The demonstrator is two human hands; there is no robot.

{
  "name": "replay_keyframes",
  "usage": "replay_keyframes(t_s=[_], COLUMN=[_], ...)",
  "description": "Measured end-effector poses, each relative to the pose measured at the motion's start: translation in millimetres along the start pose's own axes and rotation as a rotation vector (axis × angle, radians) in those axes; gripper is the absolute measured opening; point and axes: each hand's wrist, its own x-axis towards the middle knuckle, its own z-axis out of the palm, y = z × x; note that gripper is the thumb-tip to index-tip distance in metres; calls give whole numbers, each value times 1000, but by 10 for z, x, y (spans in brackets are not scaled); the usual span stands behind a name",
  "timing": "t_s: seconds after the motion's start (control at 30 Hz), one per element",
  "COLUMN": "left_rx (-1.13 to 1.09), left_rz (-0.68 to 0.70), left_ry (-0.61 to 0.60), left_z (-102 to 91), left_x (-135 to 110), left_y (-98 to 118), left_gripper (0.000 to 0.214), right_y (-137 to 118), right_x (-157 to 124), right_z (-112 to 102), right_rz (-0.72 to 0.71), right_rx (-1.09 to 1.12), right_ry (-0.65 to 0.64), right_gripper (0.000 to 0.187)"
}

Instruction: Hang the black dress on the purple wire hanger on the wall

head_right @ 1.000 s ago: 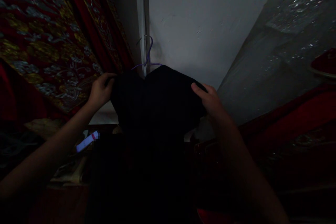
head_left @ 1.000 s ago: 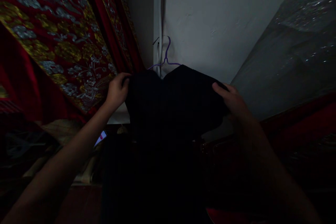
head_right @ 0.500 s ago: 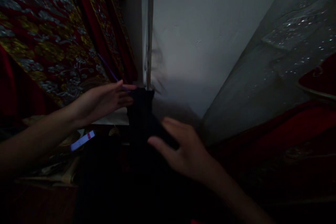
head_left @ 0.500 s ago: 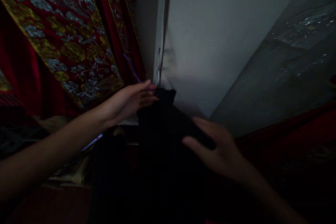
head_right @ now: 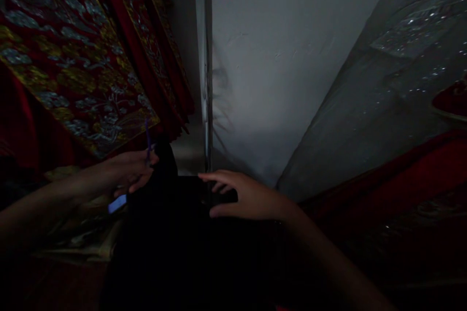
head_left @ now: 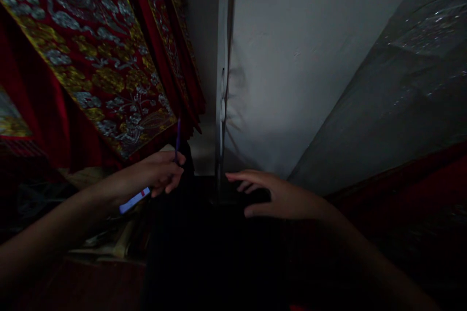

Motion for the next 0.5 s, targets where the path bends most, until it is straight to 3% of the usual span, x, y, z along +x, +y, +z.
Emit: replay_keyframes(t_s=[0.1,0.2,0.27,0.33,0.4,0.5], left_rx=[244,375,389,390,436,596], left_rz=[70,167,214,259,298,333], left_ry=[-109,4,104,188,220,155], left_z=[-18,-46,-96,-167,-242,-324], left_x=[-175,-394,-492,-525,-507,-454], left_y=[-38,-21,14,68,134,208], left_gripper=[24,22,24,28,29,26], right_y=[291,544,618,616,572,516], right_x=[174,313,361,390,426,507], right_z=[-30,-63,-72,-73,-82,-147], right_rz=[-12,-21,8,33,33,11], right_rx=[-101,-146,-48,115,235,151], right_ry=[269,483,476,369,352,646], right_gripper=[71,73,70,61,54,55])
